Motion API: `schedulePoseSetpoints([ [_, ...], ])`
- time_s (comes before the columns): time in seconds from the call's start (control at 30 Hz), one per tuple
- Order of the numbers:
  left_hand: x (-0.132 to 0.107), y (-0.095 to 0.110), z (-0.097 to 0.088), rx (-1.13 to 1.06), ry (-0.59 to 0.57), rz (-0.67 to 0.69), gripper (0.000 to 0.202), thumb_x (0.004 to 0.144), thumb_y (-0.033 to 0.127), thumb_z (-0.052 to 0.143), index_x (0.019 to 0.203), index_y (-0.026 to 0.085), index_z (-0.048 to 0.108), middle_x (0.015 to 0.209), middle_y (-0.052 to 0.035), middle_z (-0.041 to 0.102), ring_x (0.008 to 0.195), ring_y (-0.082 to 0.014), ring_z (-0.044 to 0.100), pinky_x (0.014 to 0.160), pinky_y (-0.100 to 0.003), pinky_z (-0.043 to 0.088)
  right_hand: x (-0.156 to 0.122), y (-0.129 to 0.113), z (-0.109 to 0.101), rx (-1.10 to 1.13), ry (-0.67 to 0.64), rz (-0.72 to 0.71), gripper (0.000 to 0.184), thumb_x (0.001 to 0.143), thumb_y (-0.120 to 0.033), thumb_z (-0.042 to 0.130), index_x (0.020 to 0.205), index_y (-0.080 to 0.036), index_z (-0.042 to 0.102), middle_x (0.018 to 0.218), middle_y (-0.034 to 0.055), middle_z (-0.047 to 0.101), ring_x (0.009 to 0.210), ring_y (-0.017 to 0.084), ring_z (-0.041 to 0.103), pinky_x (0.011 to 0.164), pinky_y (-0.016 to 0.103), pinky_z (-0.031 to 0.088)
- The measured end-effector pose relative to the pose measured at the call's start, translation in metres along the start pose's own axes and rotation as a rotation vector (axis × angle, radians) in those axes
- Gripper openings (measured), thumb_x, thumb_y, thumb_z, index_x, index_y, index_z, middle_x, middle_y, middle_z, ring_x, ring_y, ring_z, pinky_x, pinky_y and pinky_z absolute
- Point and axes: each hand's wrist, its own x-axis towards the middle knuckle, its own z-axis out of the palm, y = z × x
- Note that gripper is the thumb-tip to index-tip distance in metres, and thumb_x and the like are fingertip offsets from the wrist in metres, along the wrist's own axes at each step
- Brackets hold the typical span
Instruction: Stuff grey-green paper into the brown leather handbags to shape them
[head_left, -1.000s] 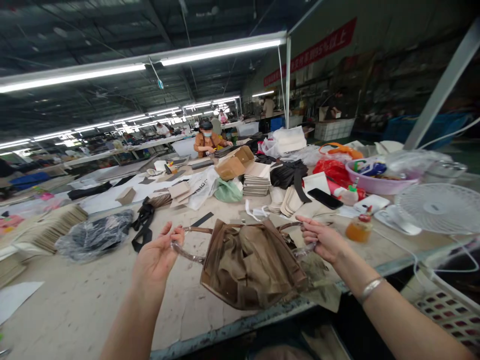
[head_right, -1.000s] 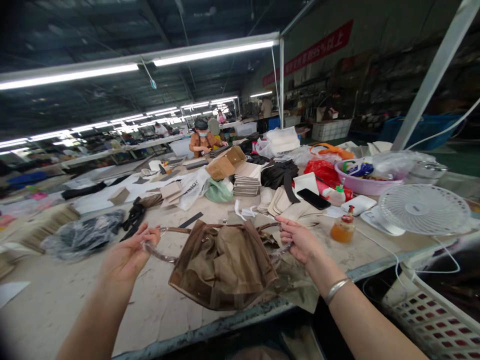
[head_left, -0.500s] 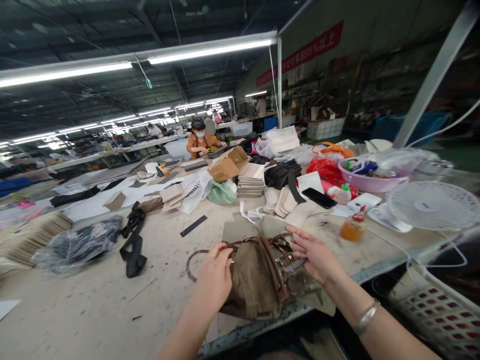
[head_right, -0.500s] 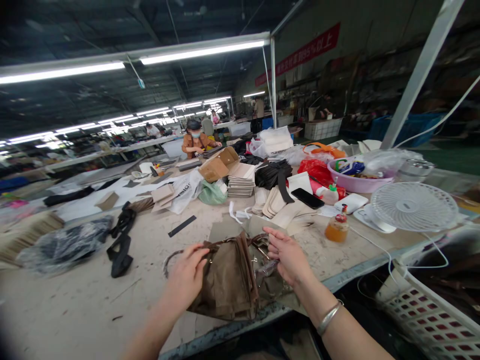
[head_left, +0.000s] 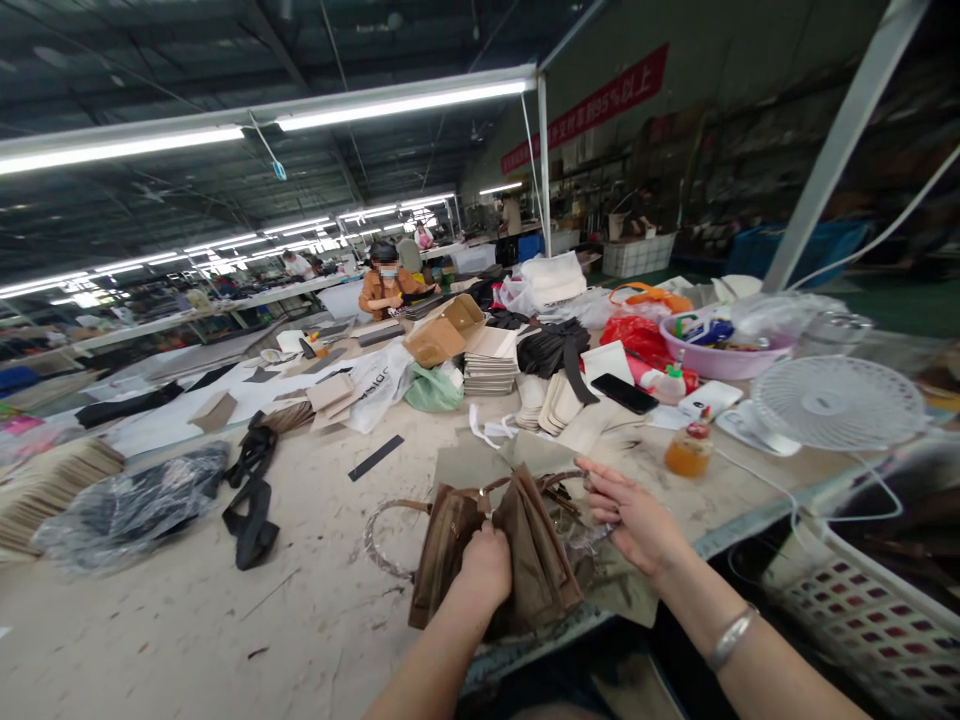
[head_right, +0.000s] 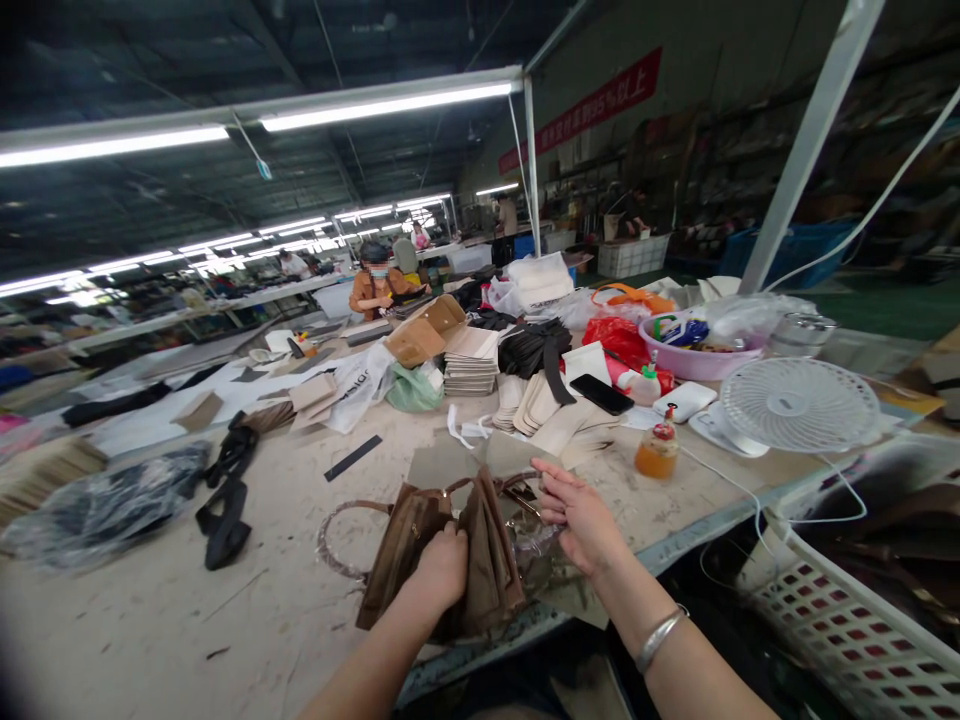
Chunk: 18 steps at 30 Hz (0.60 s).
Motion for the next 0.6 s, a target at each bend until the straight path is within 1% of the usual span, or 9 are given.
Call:
schedulePoseSetpoints([
  [0.1,-0.017,-0.006,-0.025,-0.008,0.062,0.049,0.032,0.085,0.008,0.036,0.097,0.010,0.066,0.100,-0.0168,0.063,0.092,-0.0269,0.062,0.082,-0.036,0.047,-0.006,-0.002,-0.002,0.044,0.011,-0.012,0.033,0.071,-0.023,0.072,0.103,-0.018,0.065,0.063,-0.0044,0.041,0.044,0.002,0.024,0.036,0.012,0.020],
  [0.13,-0.024,-0.013,-0.036,-0.016,0.143,0.057,0.033,0.090,0.016,0.033,0.104,0.013,0.063,0.108,-0.0147,0.062,0.099,-0.0254,0.059,0.088,-0.035,0.044,-0.008,-0.001,-0.002,0.067,0.018,-0.018,0.034,0.072,-0.025,0.072,0.105,-0.019,0.065,0.065,-0.0042,0.042,0.045,0.002,0.024,0.036,0.011,0.020],
  [0.17,-0.029,-0.022,-0.046,-0.035,0.318,0.058,0.033,0.093,0.023,0.034,0.110,0.016,0.061,0.115,-0.0133,0.060,0.106,-0.0244,0.056,0.093,-0.035,0.041,-0.011,-0.001,-0.002,0.089,0.024,-0.021,0.035,0.073,-0.028,0.072,0.106,-0.019,0.064,0.066,-0.0041,0.042,0.045,0.001,0.024,0.036,0.010,0.020],
  [0.23,-0.035,-0.044,-0.062,0.012,0.518,-0.053,0.044,0.089,0.034,0.046,0.129,0.015,0.049,0.131,-0.0168,0.050,0.117,-0.0298,0.048,0.099,-0.040,0.036,-0.016,0.002,0.001,0.114,0.025,-0.015,0.035,0.075,-0.032,0.072,0.107,-0.019,0.065,0.067,-0.0039,0.042,0.046,0.001,0.023,0.037,0.010,0.019],
  [0.3,-0.032,-0.068,-0.070,0.064,0.472,-0.218,0.072,0.079,0.040,0.059,0.139,0.009,0.035,0.132,-0.0235,0.047,0.116,-0.0361,0.049,0.094,-0.044,0.038,-0.021,0.005,0.006,0.117,-0.007,0.014,0.035,0.075,-0.032,0.072,0.106,-0.018,0.065,0.067,-0.0040,0.040,0.046,0.001,0.021,0.037,0.010,0.017],
  [0.37,-0.023,-0.088,-0.071,0.080,0.320,-0.316,0.077,0.073,0.042,0.063,0.136,0.006,0.038,0.120,-0.0241,0.056,0.107,-0.0367,0.055,0.086,-0.042,0.042,-0.026,0.008,0.015,0.097,-0.053,0.047,0.035,0.076,-0.033,0.071,0.106,-0.017,0.065,0.067,-0.0043,0.038,0.046,0.001,0.018,0.037,0.011,0.015],
  [0.43,-0.014,-0.100,-0.071,0.067,0.172,-0.329,0.056,0.071,0.042,0.063,0.116,0.010,0.059,0.102,-0.0182,0.066,0.096,-0.0330,0.061,0.076,-0.037,0.044,-0.032,0.012,0.026,0.066,-0.088,0.049,0.036,0.077,-0.035,0.070,0.108,-0.018,0.064,0.067,-0.0043,0.037,0.046,0.001,0.017,0.038,0.012,0.013],
  [0.5,-0.011,-0.103,-0.076,0.056,0.095,-0.295,0.030,0.069,0.039,0.063,0.086,0.015,0.069,0.084,-0.0124,0.070,0.084,-0.0293,0.064,0.067,-0.033,0.043,-0.043,0.013,0.037,0.029,-0.106,0.019,0.038,0.078,-0.037,0.069,0.111,-0.019,0.064,0.066,-0.0047,0.035,0.047,0.002,0.017,0.038,0.013,0.012],
  [0.6,-0.025,-0.094,-0.097,0.073,0.159,-0.237,0.019,0.073,0.035,0.058,0.071,0.018,0.067,0.077,-0.0092,0.069,0.079,-0.0273,0.063,0.064,-0.033,0.040,-0.068,0.010,0.047,-0.108,-0.146,-0.039,0.040,0.080,-0.042,0.065,0.116,-0.026,0.061,0.063,-0.0051,0.033,0.045,0.003,0.020,0.038,0.015,0.017],
])
